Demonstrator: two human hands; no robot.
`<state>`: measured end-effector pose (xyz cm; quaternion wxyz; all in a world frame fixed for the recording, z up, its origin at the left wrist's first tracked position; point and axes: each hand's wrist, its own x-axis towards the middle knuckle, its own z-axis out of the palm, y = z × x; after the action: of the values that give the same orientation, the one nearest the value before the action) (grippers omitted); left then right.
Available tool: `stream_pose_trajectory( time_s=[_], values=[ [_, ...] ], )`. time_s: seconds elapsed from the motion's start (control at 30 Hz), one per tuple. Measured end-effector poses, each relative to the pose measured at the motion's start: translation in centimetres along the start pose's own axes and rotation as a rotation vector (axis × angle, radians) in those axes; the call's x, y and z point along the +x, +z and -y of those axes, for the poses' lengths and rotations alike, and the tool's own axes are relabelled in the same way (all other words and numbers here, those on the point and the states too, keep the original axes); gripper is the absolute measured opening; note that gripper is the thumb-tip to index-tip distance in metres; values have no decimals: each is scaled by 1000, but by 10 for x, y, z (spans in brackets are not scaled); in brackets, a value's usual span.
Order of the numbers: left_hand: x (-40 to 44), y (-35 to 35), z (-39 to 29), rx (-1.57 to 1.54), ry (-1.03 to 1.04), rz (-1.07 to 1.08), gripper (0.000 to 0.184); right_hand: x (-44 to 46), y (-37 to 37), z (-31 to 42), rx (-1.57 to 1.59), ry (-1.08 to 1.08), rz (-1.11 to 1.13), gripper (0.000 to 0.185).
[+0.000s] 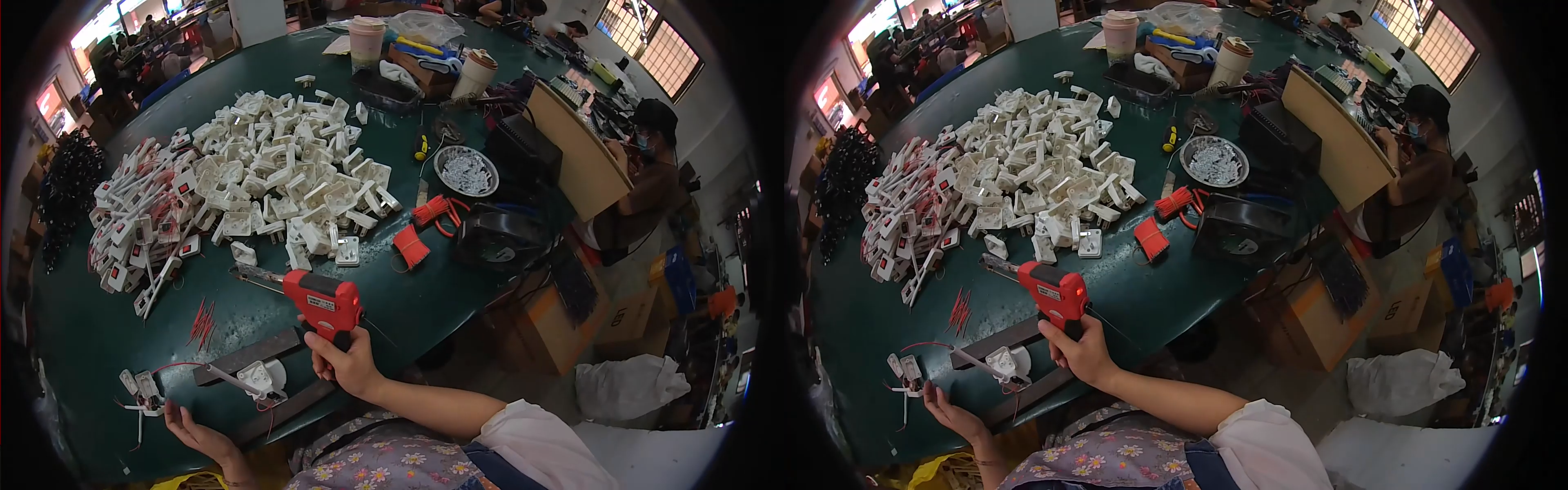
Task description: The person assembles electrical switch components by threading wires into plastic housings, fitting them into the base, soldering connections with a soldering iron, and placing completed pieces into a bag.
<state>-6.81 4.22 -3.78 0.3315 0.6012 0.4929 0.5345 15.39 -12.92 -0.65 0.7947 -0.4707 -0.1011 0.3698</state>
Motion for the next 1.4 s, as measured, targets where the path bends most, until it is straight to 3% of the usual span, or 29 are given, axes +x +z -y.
stream_pose_trajectory(
  time_s=[0.3,0.33,0.37,0.4,0.57,0.73,1.1,1.2,1.3,1.4],
  values=[
    [-3,2,-12,51,-28,64,36,-3,-1,-4,-74,25,-23,21],
    [-3,3,-12,42,-29,71,36,-3,-2,-5,-105,23,-14,34],
    [-3,3,-13,35,-33,80,36,-3,-1,-5,-108,23,-16,34],
    [-4,3,-15,32,-38,80,36,-4,2,-2,-89,36,-35,19],
    [-1,3,-15,83,-42,116,34,-5,7,4,-64,60,-87,19],
    [-6,8,-22,30,-86,104,35,-3,6,4,-151,29,-26,35],
    [-6,8,-18,-53,-88,85,34,-3,2,2,-133,-7,4,35],
    [-3,2,-11,-11,-45,-23,38,-2,2,2,-120,1,11,35],
    [12,-8,-19,-289,124,-203,32,-3,1,0,-110,9,3,35],
    [31,-15,-48,-293,281,-245,31,0,1,1,-114,24,10,35]
  ],
)
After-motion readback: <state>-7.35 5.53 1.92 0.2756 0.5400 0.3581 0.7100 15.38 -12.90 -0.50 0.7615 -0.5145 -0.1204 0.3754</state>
